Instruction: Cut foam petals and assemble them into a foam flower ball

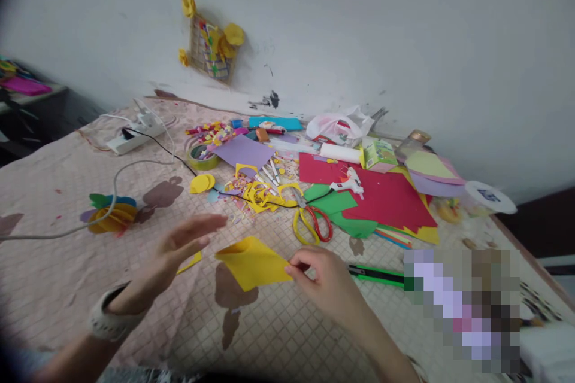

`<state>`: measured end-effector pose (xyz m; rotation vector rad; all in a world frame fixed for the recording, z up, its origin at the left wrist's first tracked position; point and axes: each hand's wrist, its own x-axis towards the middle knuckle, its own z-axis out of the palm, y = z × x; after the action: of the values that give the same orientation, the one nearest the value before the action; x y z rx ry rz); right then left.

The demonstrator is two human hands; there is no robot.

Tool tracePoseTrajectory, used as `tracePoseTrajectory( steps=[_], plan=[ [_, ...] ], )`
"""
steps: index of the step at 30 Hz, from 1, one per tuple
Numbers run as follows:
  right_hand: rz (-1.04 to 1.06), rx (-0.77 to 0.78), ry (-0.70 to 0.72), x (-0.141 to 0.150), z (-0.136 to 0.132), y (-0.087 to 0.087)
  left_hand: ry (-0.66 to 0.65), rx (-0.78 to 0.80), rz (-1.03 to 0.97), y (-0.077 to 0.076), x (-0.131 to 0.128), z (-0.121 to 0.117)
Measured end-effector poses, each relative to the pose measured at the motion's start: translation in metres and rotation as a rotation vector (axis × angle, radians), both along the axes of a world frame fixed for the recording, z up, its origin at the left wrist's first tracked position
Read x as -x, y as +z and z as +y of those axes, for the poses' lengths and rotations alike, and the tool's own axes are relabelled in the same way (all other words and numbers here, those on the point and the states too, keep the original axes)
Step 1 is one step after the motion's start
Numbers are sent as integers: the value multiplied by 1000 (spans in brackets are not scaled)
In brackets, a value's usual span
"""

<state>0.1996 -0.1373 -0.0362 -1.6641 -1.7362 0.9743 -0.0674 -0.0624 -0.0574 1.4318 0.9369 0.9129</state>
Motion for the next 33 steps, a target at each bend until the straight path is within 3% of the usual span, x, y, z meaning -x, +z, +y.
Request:
tracePoseTrajectory(
  steps=[3,5,8,12,17,19,22,24,29,33],
  plan=[
    [-354,-120,205,9,-1,28,-177,-620,372,40,-20,-6],
    [-476,-175,275,17,0,39,-343,-822,564,55,-41,-14],
    [-581,-250,302,23,0,49,-411,-960,652,60,-65,-21],
    [-564,-252,350,23,-7,59,-472,-928,536,63,-67,-22],
    [-518,-197,409,3,-16,66,-477,-771,484,77,-34,-9],
    [-526,-179,382,-12,-18,66,-407,-771,505,78,-14,2],
    [-566,-174,313,-27,-18,65,-124,-781,544,77,4,16],
    [-596,-165,324,-26,-15,65,-118,-800,513,76,-1,15],
    [-634,-138,390,-2,-3,68,-433,-807,484,75,-47,-11],
    [-581,-180,374,6,-1,64,-448,-802,473,70,-65,-19]
  ],
)
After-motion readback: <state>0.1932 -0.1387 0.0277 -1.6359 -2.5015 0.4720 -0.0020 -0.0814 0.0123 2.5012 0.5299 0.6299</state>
